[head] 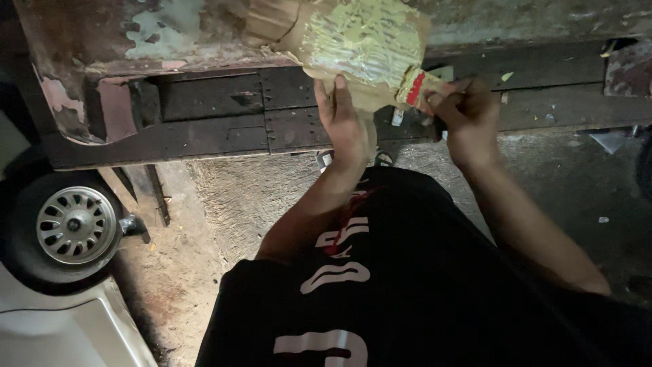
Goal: The person squeezes a white paste from a tube onto a piece of cardboard, then uses a small flat tool to spread and mix the paste across the cardboard surface. The person continues to spread the mixture evenly over the cardboard.
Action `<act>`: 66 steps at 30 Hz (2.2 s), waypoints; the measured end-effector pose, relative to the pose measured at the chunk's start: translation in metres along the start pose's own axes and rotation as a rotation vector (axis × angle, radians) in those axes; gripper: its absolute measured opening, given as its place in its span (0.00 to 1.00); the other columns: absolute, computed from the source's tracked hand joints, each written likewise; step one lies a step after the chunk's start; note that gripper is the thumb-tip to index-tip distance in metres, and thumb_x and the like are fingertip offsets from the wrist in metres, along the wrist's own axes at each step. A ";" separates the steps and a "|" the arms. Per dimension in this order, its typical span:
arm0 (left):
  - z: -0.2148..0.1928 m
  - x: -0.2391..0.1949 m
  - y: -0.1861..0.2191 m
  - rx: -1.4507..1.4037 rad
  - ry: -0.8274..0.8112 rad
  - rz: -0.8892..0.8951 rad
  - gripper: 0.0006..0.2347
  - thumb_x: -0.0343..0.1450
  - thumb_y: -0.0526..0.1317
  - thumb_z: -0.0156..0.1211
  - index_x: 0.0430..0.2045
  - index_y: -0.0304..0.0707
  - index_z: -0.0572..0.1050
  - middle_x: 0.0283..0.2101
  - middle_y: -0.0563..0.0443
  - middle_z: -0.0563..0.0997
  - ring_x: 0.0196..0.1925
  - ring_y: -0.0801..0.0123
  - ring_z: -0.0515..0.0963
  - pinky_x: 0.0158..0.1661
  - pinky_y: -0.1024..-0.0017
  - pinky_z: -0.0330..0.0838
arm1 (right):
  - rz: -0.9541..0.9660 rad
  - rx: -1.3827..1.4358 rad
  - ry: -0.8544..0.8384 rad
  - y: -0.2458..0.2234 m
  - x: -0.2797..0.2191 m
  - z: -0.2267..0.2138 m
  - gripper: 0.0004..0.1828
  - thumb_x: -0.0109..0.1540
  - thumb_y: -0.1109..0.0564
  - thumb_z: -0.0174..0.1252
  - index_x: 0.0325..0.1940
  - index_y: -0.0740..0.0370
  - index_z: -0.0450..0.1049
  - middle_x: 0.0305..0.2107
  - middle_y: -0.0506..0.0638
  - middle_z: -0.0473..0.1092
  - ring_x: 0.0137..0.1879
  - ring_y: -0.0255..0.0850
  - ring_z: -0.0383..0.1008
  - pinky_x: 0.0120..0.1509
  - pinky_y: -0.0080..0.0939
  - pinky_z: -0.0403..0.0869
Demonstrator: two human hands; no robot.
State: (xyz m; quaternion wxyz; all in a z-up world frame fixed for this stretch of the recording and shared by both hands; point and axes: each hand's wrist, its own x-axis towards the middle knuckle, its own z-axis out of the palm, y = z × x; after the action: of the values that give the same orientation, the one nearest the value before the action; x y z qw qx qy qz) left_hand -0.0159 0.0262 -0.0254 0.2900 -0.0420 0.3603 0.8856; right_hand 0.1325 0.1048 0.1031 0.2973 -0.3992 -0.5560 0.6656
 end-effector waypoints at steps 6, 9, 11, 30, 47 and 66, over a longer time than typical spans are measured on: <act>0.013 -0.001 0.001 0.050 -0.040 0.048 0.19 0.85 0.35 0.51 0.70 0.26 0.60 0.58 0.41 0.72 0.55 0.63 0.70 0.53 0.67 0.67 | 0.091 -0.085 0.117 0.004 0.012 0.011 0.08 0.67 0.64 0.61 0.44 0.67 0.67 0.29 0.55 0.75 0.28 0.36 0.76 0.23 0.36 0.68; 0.021 -0.011 0.004 -0.109 -0.111 0.004 0.16 0.82 0.34 0.48 0.65 0.33 0.60 0.57 0.47 0.73 0.56 0.67 0.73 0.56 0.69 0.72 | 0.070 0.008 0.079 0.008 0.017 0.017 0.06 0.68 0.64 0.61 0.43 0.67 0.70 0.29 0.55 0.75 0.28 0.36 0.76 0.24 0.36 0.68; 0.024 -0.013 0.006 -0.109 -0.154 0.013 0.15 0.80 0.34 0.47 0.63 0.35 0.61 0.55 0.48 0.74 0.55 0.68 0.75 0.56 0.69 0.74 | 0.078 0.043 0.086 0.011 0.021 0.021 0.05 0.67 0.65 0.61 0.42 0.68 0.71 0.30 0.55 0.75 0.28 0.37 0.76 0.26 0.36 0.70; -0.001 -0.004 0.014 0.398 -0.399 0.085 0.15 0.83 0.35 0.53 0.62 0.21 0.68 0.55 0.46 0.79 0.56 0.71 0.75 0.59 0.75 0.69 | 0.052 -0.456 0.031 -0.055 0.023 -0.010 0.06 0.69 0.61 0.62 0.50 0.65 0.76 0.33 0.51 0.77 0.30 0.34 0.76 0.27 0.34 0.73; 0.025 0.018 0.069 0.334 -0.659 -0.253 0.19 0.80 0.30 0.48 0.68 0.20 0.62 0.62 0.38 0.76 0.63 0.60 0.77 0.65 0.66 0.71 | -0.281 -0.665 -0.150 -0.058 0.032 -0.032 0.05 0.75 0.64 0.59 0.53 0.69 0.78 0.43 0.59 0.78 0.47 0.40 0.80 0.51 0.39 0.80; 0.014 0.018 0.019 0.921 -0.785 -0.397 0.24 0.79 0.41 0.54 0.68 0.22 0.61 0.68 0.33 0.71 0.67 0.58 0.74 0.65 0.68 0.67 | -0.391 -0.987 0.089 -0.031 -0.019 -0.054 0.06 0.75 0.62 0.62 0.49 0.69 0.80 0.36 0.61 0.78 0.38 0.46 0.79 0.42 0.46 0.75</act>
State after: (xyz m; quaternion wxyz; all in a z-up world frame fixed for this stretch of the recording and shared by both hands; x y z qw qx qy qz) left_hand -0.0392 0.0334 -0.0088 0.5476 0.3488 0.5565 0.5185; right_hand 0.1873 0.1221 0.1340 0.2160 -0.4085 -0.8539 0.2394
